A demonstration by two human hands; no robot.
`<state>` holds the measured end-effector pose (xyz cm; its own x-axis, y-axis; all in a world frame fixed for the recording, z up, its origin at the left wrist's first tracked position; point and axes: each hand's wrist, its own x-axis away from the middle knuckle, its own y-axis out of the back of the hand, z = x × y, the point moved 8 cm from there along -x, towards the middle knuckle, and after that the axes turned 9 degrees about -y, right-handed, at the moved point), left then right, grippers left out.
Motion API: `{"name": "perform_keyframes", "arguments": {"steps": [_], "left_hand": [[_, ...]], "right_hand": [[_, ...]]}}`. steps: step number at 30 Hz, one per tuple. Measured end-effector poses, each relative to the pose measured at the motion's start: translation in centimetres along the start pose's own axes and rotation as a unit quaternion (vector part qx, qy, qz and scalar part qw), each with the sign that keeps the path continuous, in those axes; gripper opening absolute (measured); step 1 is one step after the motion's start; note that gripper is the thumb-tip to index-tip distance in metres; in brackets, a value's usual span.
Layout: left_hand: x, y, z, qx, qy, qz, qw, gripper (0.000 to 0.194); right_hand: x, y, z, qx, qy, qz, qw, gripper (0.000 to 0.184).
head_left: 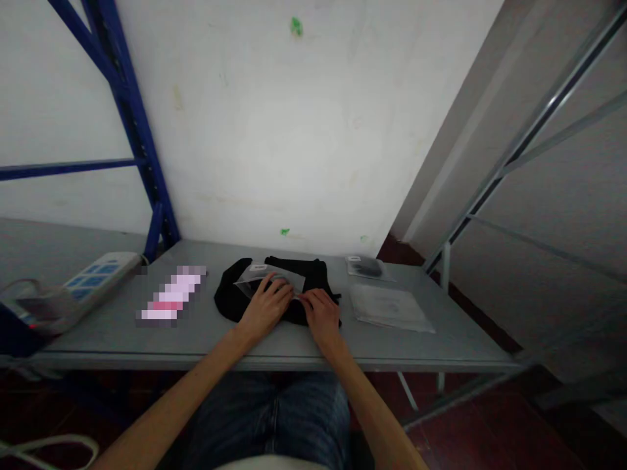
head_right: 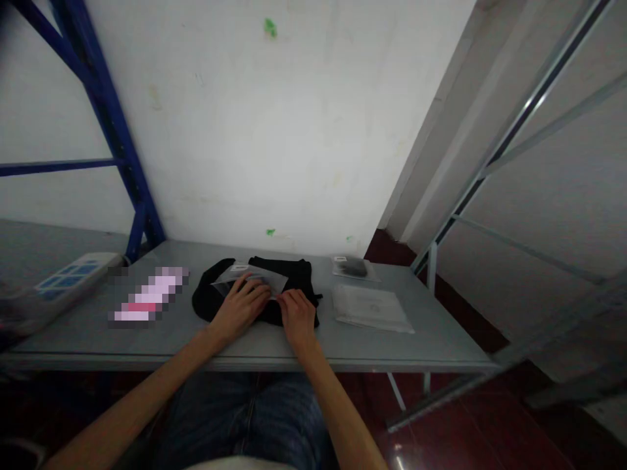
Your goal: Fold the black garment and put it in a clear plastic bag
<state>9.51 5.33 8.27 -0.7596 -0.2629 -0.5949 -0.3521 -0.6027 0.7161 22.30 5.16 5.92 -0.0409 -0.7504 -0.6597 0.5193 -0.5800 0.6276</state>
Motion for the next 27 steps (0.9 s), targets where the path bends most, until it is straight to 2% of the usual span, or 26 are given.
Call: {"name": "perform_keyframes", "arguments": {"steps": [8, 15, 20, 22, 24, 27], "left_hand": [[3.5, 1.4, 2.8, -0.017, 0.038, -0.016, 0.999, 0.022], [6.3, 2.6, 5.5, -0.023, 0.099, 0.031, 0.994, 0.020], [6.7, 2.1, 6.9, 0.076, 0.153, 0.086, 0.982, 0.013], [6.3, 1.8, 7.8, 0.137, 0.201, 0.096, 0.965, 0.022], [6.1, 1.2, 9.5, 0.165, 0.290, 0.100, 0.937, 0.038], [6.6, -1.0, 11.9, 0.151, 0.421, 0.152, 0.881, 0.058]], "right_hand": [[0.2, 1.1, -2.0, 0.000, -0.011, 0.006, 1.000, 0.027], [0.3, 2.3, -4.4, 0.006, -0.063, 0.011, 0.998, 0.026], [0.6, 2.5, -5.4, -0.001, -0.085, 0.084, 0.993, 0.027], [-0.1, 2.7, -6.1, -0.015, -0.111, 0.086, 0.990, 0.031], [-1.4, 2.6, -7.1, -0.010, -0.158, 0.080, 0.984, 0.031], [-3.4, 0.8, -8.3, 0.064, -0.229, 0.139, 0.961, 0.031]]}}
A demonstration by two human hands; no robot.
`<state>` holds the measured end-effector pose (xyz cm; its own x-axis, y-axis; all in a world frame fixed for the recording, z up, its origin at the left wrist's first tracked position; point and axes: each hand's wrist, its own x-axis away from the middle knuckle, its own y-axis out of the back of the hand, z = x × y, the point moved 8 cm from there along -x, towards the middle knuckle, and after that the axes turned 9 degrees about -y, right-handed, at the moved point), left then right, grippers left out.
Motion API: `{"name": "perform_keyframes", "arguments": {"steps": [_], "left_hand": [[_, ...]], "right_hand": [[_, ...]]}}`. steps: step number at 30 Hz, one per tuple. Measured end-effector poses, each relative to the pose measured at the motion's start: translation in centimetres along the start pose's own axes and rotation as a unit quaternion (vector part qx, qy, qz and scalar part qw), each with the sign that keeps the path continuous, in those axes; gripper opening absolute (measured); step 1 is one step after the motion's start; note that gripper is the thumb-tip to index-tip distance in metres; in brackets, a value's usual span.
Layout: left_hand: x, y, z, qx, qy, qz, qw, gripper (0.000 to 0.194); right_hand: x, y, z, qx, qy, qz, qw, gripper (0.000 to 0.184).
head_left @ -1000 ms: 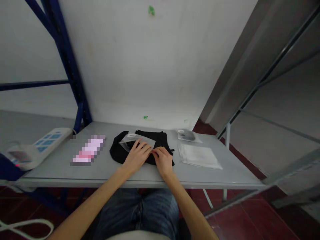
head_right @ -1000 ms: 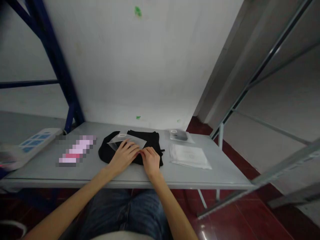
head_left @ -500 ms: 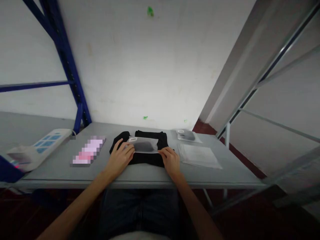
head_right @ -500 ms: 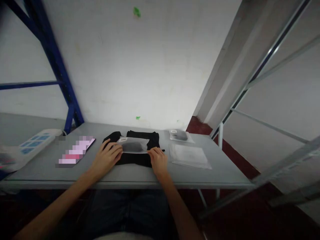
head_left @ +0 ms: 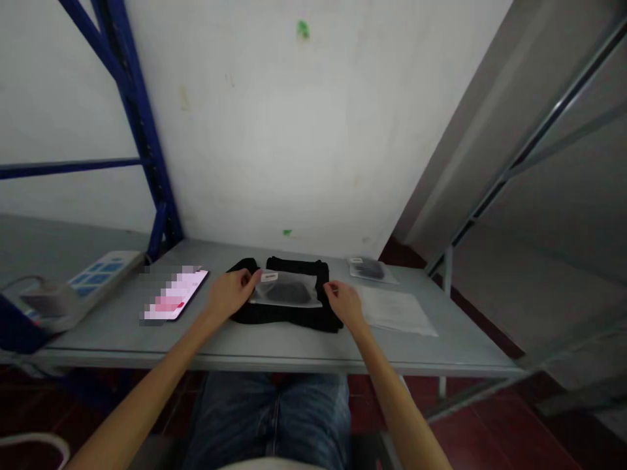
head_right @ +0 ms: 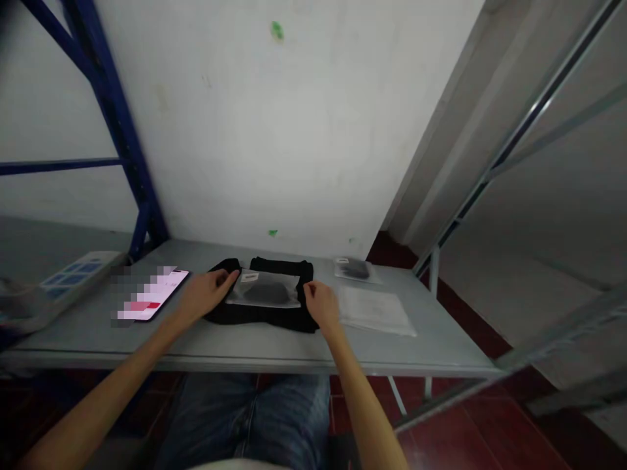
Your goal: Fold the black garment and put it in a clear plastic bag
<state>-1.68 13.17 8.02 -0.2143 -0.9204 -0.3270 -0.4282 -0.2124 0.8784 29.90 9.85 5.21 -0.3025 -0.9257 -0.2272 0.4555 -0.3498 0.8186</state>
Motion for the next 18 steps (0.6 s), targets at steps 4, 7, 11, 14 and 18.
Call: {"name": "perform_keyframes", "arguments": {"steps": [4, 7, 11, 14, 18], "left_hand": [[-1.9, -3.0, 0.9, -0.013, 0.043, 0.077, 0.996, 0.049], [-2.2, -4.0, 1.0, -0.020, 0.044, 0.066, 0.997, 0.041], [-2.1, -4.8, 0.9, -0.021, 0.051, 0.047, 0.997, 0.043], [-2.6, -5.3, 0.7, -0.017, 0.046, 0.046, 0.998, 0.043], [-3.4, -5.9, 0.6, -0.016, 0.038, 0.053, 0.998, 0.041]], "right_hand": [[-1.7, -2.3, 1.1, 0.063, -0.033, 0.052, 0.996, 0.034], [-1.9, -3.1, 1.6, 0.070, -0.040, 0.037, 0.996, 0.031], [-2.0, -3.3, 1.5, 0.089, -0.067, 0.002, 0.994, 0.035], [-2.3, -3.2, 1.3, 0.103, -0.078, -0.016, 0.992, 0.036], [-2.5, -3.5, 1.0, 0.113, -0.078, -0.027, 0.990, 0.033]]}}
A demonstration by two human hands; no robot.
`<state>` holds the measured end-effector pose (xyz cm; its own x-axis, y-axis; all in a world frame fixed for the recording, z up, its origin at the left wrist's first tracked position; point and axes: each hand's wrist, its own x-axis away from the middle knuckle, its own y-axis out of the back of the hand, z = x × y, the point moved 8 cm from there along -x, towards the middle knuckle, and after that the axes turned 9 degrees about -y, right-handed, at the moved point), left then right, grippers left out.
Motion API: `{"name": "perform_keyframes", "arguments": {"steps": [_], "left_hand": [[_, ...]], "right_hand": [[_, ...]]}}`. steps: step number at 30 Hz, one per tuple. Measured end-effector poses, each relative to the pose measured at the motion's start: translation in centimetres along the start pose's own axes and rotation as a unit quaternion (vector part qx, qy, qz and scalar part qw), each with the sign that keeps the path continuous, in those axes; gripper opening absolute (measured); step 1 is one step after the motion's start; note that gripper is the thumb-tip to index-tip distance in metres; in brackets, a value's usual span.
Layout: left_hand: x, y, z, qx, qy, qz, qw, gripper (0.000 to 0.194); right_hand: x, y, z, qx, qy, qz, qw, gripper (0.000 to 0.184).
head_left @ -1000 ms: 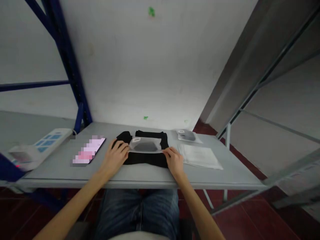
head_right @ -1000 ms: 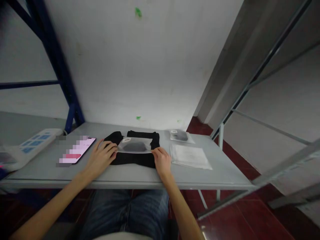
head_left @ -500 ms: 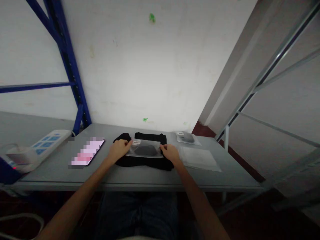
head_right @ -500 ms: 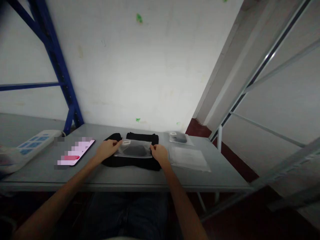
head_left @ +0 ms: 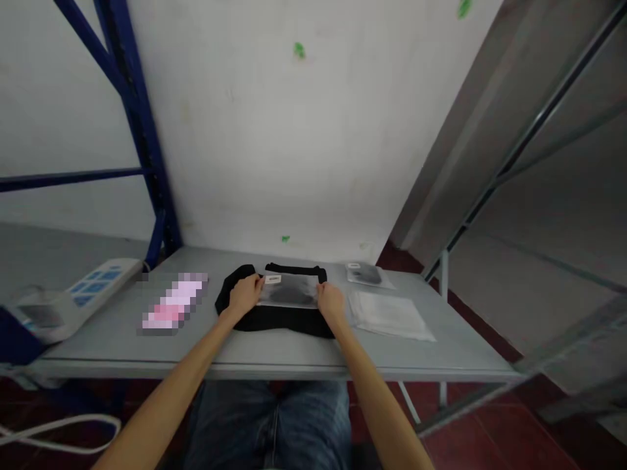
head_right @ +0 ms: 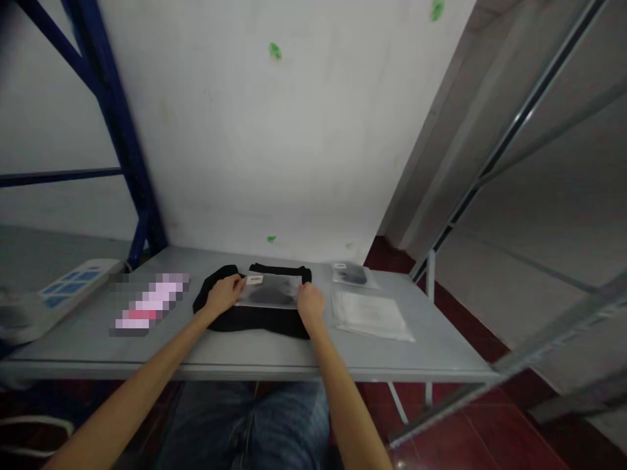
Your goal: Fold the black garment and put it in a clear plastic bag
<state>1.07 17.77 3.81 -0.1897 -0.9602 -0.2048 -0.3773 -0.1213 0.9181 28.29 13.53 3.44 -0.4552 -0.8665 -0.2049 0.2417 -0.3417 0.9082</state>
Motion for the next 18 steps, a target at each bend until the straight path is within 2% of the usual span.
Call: {"name": "perform_keyframes", "arguments": {"steps": [4, 8, 10, 12, 15, 18], "left_hand": [[-0.1, 0.5, -0.3, -0.013, 0.000, -0.013, 1.000, 0.039], [1.5, 1.9, -1.4, -0.035, -0.008, -0.062, 0.997, 0.045], [3.2, 2.8, -3.2, -0.049, -0.074, -0.119, 0.989, 0.046], [5.5, 3.2, -5.6, -0.056, -0.186, -0.171, 0.966, 0.045], [8.9, 2.0, -7.7, -0.042, -0.323, -0.170, 0.930, 0.046], [10.5, 0.4, -7.4, -0.037, -0.359, -0.134, 0.923, 0.053]], "right_hand": [[0.2, 0.0, 0.0, -0.001, 0.001, -0.024, 1.000, 0.030], [1.5, 1.4, 0.2, -0.023, 0.032, -0.070, 0.997, 0.028], [3.3, 2.7, 0.5, -0.074, 0.095, -0.101, 0.988, 0.030], [5.8, 4.0, 0.7, -0.148, 0.177, -0.111, 0.967, 0.033], [9.6, 4.7, 0.8, -0.209, 0.276, -0.061, 0.936, 0.037], [12.1, 4.2, 0.9, -0.197, 0.343, -0.005, 0.918, 0.039]]}}
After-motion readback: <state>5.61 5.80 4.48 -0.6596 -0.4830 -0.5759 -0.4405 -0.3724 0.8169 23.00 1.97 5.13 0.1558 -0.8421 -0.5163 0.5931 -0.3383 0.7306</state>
